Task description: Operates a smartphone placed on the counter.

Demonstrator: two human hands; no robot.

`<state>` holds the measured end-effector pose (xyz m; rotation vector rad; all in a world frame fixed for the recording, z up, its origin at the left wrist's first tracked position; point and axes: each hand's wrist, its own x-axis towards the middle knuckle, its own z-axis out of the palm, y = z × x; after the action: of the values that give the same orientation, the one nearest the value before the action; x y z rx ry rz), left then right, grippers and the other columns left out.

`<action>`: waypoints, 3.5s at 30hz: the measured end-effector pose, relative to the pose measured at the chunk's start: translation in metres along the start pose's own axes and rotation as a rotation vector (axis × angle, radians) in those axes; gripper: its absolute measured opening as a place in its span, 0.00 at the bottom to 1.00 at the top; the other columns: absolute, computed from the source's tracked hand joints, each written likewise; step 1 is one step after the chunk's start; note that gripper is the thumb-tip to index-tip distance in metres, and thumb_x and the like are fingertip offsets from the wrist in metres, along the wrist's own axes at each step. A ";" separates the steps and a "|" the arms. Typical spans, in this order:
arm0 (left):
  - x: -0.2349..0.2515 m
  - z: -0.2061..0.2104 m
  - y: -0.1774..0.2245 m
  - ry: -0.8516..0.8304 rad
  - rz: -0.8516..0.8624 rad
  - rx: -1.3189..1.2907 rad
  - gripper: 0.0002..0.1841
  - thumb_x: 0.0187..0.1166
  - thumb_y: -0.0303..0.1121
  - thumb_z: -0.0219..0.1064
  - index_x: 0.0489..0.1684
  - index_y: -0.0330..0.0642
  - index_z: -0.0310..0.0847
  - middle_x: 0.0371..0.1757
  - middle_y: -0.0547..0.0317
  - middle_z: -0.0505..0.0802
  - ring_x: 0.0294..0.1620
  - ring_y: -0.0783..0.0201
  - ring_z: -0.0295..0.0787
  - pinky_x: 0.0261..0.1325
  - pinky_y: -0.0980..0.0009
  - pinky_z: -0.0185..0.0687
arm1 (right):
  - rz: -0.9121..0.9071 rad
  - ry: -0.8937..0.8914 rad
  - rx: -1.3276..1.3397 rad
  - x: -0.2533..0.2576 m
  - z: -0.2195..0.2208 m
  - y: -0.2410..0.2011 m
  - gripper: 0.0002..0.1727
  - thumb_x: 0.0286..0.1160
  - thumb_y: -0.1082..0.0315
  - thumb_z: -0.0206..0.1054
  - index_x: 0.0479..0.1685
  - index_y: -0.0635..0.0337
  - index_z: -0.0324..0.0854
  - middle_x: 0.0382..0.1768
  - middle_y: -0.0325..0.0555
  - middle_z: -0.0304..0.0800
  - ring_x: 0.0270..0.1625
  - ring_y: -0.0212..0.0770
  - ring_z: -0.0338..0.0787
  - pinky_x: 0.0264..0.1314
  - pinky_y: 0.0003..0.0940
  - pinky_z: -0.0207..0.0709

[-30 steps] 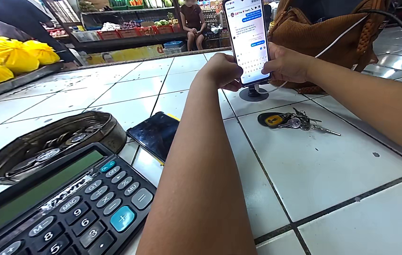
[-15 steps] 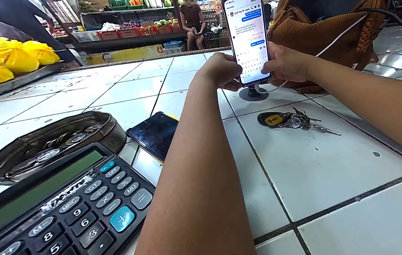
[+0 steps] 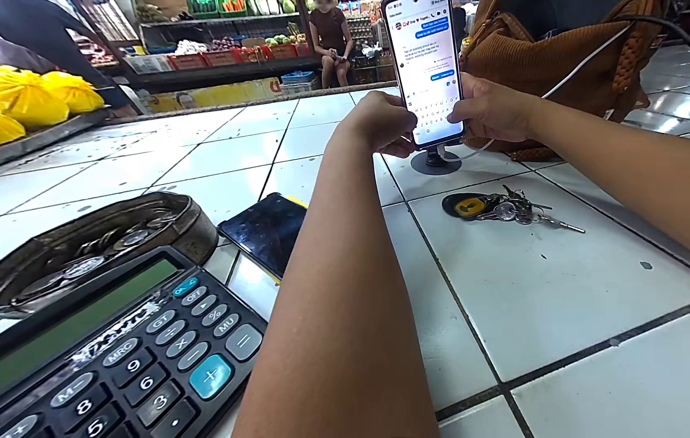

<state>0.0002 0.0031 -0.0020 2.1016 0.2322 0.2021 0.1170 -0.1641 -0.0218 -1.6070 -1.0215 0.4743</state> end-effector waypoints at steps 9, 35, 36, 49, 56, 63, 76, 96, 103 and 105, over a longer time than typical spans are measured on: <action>0.001 -0.001 0.000 0.005 0.000 0.005 0.12 0.89 0.27 0.57 0.65 0.37 0.78 0.41 0.52 0.89 0.32 0.68 0.91 0.38 0.75 0.88 | 0.023 0.043 -0.030 0.000 0.003 -0.002 0.28 0.83 0.82 0.50 0.80 0.52 0.56 0.58 0.45 0.83 0.52 0.33 0.91 0.53 0.28 0.88; -0.001 0.000 0.001 0.000 -0.005 -0.007 0.12 0.87 0.25 0.58 0.65 0.38 0.78 0.43 0.53 0.90 0.31 0.69 0.90 0.37 0.76 0.88 | -0.105 0.254 -0.137 0.007 0.020 0.006 0.28 0.85 0.69 0.64 0.80 0.63 0.61 0.60 0.50 0.85 0.55 0.32 0.90 0.60 0.29 0.84; -0.001 0.000 0.001 0.003 -0.007 -0.007 0.12 0.87 0.26 0.58 0.64 0.38 0.78 0.42 0.53 0.90 0.31 0.69 0.90 0.37 0.76 0.88 | -0.106 0.235 -0.131 0.007 0.019 0.007 0.28 0.84 0.70 0.64 0.80 0.62 0.59 0.60 0.49 0.85 0.55 0.32 0.90 0.60 0.28 0.85; 0.000 -0.001 0.001 0.000 -0.003 0.016 0.14 0.87 0.26 0.58 0.67 0.36 0.77 0.45 0.50 0.89 0.33 0.67 0.91 0.39 0.74 0.89 | -0.006 0.032 -0.062 0.000 0.004 -0.001 0.28 0.82 0.79 0.52 0.81 0.53 0.54 0.57 0.44 0.83 0.51 0.33 0.91 0.51 0.29 0.88; 0.001 -0.001 0.000 0.004 -0.008 0.006 0.13 0.87 0.26 0.58 0.64 0.36 0.78 0.43 0.51 0.89 0.32 0.67 0.91 0.38 0.74 0.89 | 0.025 0.035 0.002 -0.001 0.004 -0.003 0.23 0.89 0.72 0.42 0.81 0.49 0.55 0.56 0.44 0.84 0.51 0.34 0.92 0.52 0.29 0.88; -0.001 -0.001 0.000 0.009 0.002 0.018 0.11 0.90 0.29 0.57 0.63 0.36 0.78 0.40 0.52 0.89 0.30 0.68 0.91 0.37 0.75 0.89 | 0.019 0.059 -0.015 -0.002 0.006 -0.004 0.23 0.90 0.70 0.41 0.81 0.50 0.55 0.56 0.44 0.84 0.51 0.34 0.91 0.52 0.29 0.87; 0.000 -0.001 -0.001 0.016 0.003 0.011 0.11 0.90 0.28 0.57 0.63 0.37 0.78 0.40 0.53 0.90 0.30 0.68 0.91 0.36 0.74 0.89 | -0.014 0.023 -0.073 0.000 0.003 0.001 0.30 0.81 0.79 0.56 0.81 0.52 0.53 0.58 0.45 0.84 0.51 0.34 0.92 0.51 0.29 0.89; 0.001 -0.002 -0.001 0.013 -0.008 -0.012 0.11 0.89 0.29 0.57 0.62 0.36 0.78 0.36 0.54 0.88 0.29 0.68 0.90 0.36 0.75 0.89 | -0.009 0.044 -0.077 0.000 0.005 0.000 0.29 0.83 0.80 0.55 0.82 0.53 0.54 0.60 0.46 0.83 0.53 0.35 0.91 0.54 0.29 0.88; 0.000 -0.001 0.000 0.015 -0.010 -0.009 0.11 0.89 0.28 0.58 0.63 0.36 0.78 0.37 0.54 0.88 0.29 0.68 0.90 0.36 0.75 0.89 | 0.018 0.066 -0.058 0.000 0.007 -0.002 0.26 0.88 0.75 0.50 0.82 0.51 0.55 0.58 0.45 0.84 0.53 0.34 0.91 0.54 0.29 0.87; 0.000 -0.001 0.000 0.017 -0.011 -0.008 0.12 0.88 0.28 0.58 0.63 0.37 0.78 0.37 0.54 0.89 0.29 0.68 0.90 0.36 0.75 0.89 | 0.027 0.069 -0.034 0.000 0.007 -0.002 0.24 0.89 0.74 0.48 0.82 0.51 0.55 0.57 0.46 0.84 0.52 0.35 0.92 0.53 0.29 0.87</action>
<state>0.0002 0.0046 -0.0016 2.0913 0.2532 0.2140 0.1113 -0.1602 -0.0214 -1.6582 -0.9619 0.4185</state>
